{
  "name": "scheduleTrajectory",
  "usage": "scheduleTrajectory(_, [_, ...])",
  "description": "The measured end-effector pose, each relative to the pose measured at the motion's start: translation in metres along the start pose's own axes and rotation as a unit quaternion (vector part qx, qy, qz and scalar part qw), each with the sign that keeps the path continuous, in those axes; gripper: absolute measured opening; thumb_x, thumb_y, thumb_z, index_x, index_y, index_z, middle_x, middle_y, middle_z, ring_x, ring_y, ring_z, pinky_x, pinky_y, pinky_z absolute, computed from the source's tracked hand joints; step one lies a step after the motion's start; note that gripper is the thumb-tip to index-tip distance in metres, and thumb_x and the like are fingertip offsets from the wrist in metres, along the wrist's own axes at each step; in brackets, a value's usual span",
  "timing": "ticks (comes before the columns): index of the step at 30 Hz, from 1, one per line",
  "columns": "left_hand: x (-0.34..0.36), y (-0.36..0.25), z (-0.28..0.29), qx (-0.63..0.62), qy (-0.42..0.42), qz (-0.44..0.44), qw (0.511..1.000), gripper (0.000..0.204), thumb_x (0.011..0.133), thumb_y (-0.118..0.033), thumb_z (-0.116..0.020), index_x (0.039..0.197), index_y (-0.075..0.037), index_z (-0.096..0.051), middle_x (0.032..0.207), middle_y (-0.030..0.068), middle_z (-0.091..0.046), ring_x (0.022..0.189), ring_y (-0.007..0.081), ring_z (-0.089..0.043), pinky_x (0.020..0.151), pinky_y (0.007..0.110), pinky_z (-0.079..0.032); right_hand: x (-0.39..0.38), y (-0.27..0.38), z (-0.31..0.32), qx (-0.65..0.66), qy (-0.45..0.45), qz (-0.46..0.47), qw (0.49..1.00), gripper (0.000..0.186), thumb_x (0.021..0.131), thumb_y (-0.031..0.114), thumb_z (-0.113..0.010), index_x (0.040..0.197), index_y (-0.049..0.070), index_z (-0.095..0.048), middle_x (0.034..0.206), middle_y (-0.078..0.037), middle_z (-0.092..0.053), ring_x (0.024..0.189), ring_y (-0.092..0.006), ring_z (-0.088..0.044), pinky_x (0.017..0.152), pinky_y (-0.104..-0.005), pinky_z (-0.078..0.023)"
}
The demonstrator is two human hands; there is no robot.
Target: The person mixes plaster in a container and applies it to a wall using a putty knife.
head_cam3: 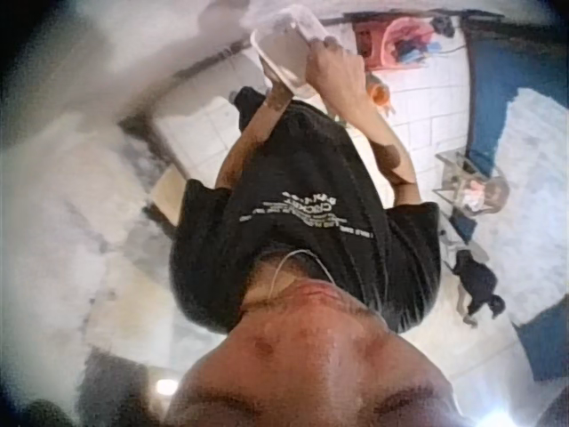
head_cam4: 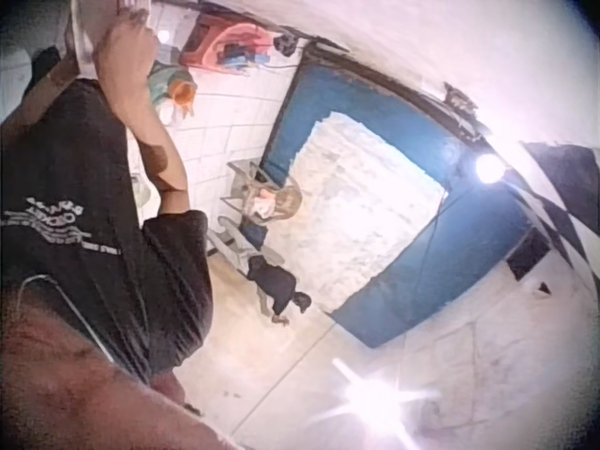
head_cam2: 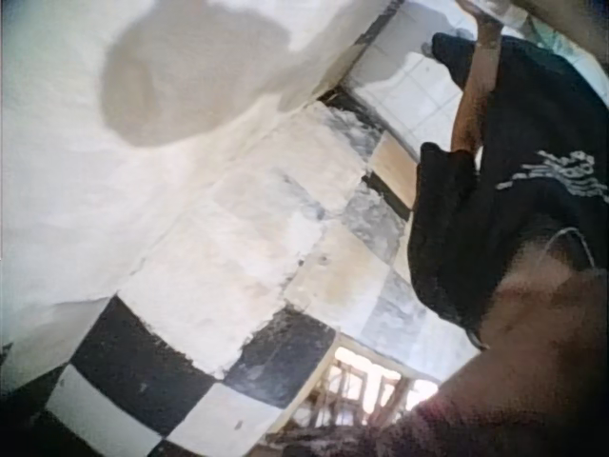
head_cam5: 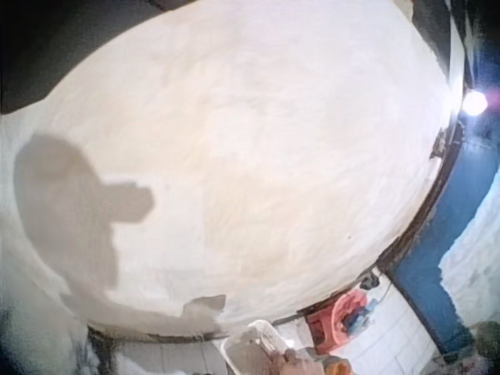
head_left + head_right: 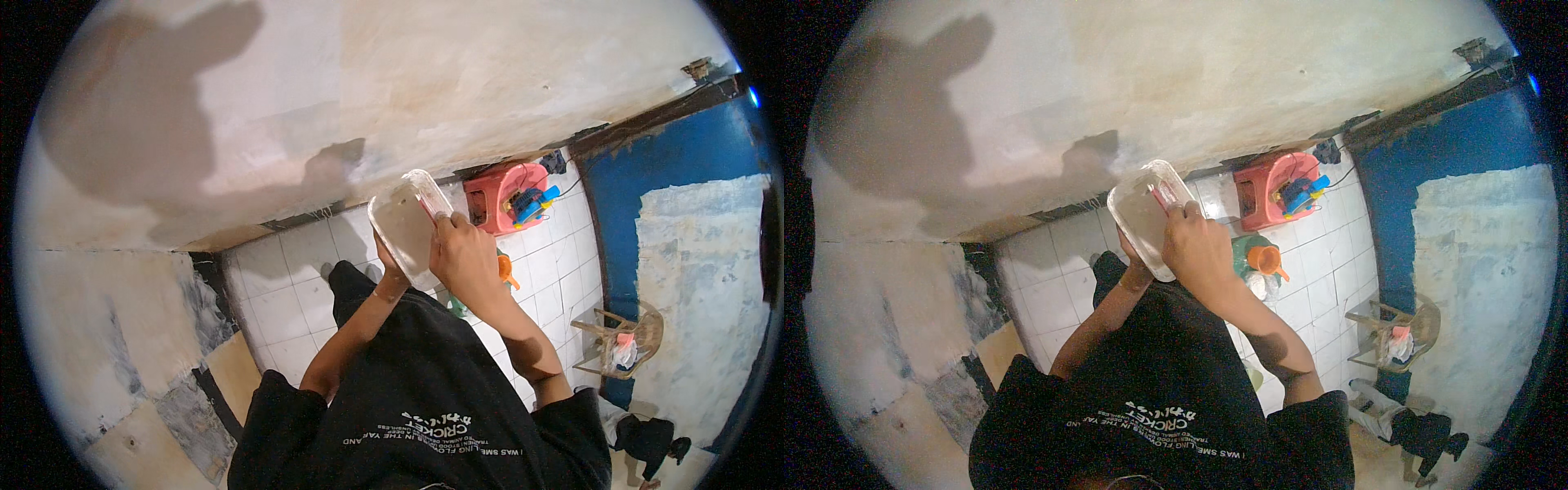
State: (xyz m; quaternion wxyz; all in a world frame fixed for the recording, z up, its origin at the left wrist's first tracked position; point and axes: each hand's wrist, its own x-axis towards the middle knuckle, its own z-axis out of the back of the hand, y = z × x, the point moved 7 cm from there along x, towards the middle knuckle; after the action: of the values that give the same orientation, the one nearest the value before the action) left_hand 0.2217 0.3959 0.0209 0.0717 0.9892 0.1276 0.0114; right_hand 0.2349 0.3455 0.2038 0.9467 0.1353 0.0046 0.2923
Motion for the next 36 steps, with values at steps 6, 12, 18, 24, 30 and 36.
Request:
scheduleTrajectory(6, [0.004,-0.001,0.006,-0.007,0.022,-0.005,1.0,0.066,0.094,-0.058,-0.03,0.142,-0.013,-0.034,0.14,0.0107,-0.044,0.126,0.0306,-0.044,0.109,0.046,-0.032,0.001,0.002,-0.014,0.036,-0.026,0.059,0.997,0.015,0.076,0.007,-0.058,0.089,-0.001,-0.058,0.076,-0.018,-0.058,0.059,-0.0365,-0.06,0.052,-0.0447,-0.05])
scheduleTrajectory(12, [0.003,-0.007,0.034,0.079,-0.003,-0.001,0.997,0.068,0.093,-0.059,-0.03,0.143,-0.014,-0.033,0.142,0.01,-0.042,0.128,0.0301,-0.042,0.109,0.045,-0.031,0.0,0.001,-0.007,0.019,-0.012,0.052,0.998,0.014,0.076,0.008,-0.059,0.089,0.001,-0.058,0.077,-0.016,-0.058,0.059,-0.0349,-0.061,0.052,-0.0439,-0.05])
scheduleTrajectory(18, [0.004,-0.001,0.028,0.148,0.001,0.026,0.989,0.063,0.093,-0.058,-0.027,0.145,-0.023,-0.029,0.144,0.0067,-0.038,0.131,0.0263,-0.037,0.111,0.044,-0.027,0.009,0.011,-0.017,-0.026,0.009,0.093,0.995,0.018,0.072,0.01,-0.061,0.087,0.0,-0.057,0.077,-0.015,-0.058,0.061,-0.0322,-0.063,0.051,-0.0412,-0.05])
scheduleTrajectory(24, [0.003,-0.002,0.037,0.085,0.041,0.03,0.995,0.065,0.093,-0.058,-0.03,0.143,-0.017,-0.033,0.141,0.0091,-0.042,0.128,0.0284,-0.041,0.109,0.044,-0.03,0.002,0.023,-0.025,-0.04,0.041,0.157,0.986,0.02,0.071,0.012,-0.061,0.086,0.0,-0.057,0.081,-0.014,-0.059,0.059,-0.03,-0.062,0.052,-0.0395,-0.05])
scheduleTrajectory(30, [0.01,-0.001,0.029,0.065,0.047,0.032,0.996,0.066,0.093,-0.058,-0.031,0.142,-0.014,-0.035,0.14,0.0103,-0.043,0.127,0.0296,-0.044,0.109,0.045,-0.032,0.005,0.013,-0.003,-0.021,0.02,0.09,0.995,0.016,0.073,0.011,-0.06,0.084,0.0,-0.057,0.079,-0.015,-0.058,0.059,-0.0307,-0.062,0.051,-0.0389,-0.05])
scheduleTrajectory(36, [0.008,0.001,0.028,0.117,0.02,0.053,0.992,0.064,0.093,-0.058,-0.029,0.145,-0.021,-0.029,0.146,0.0063,-0.036,0.135,0.0273,-0.033,0.112,0.047,-0.026,0.007,0.016,-0.01,-0.038,0.0,0.096,0.995,0.01,0.073,0.007,-0.057,0.081,0.0,-0.058,0.078,-0.017,-0.059,0.059,-0.0325,-0.062,0.053,-0.0408,-0.051])
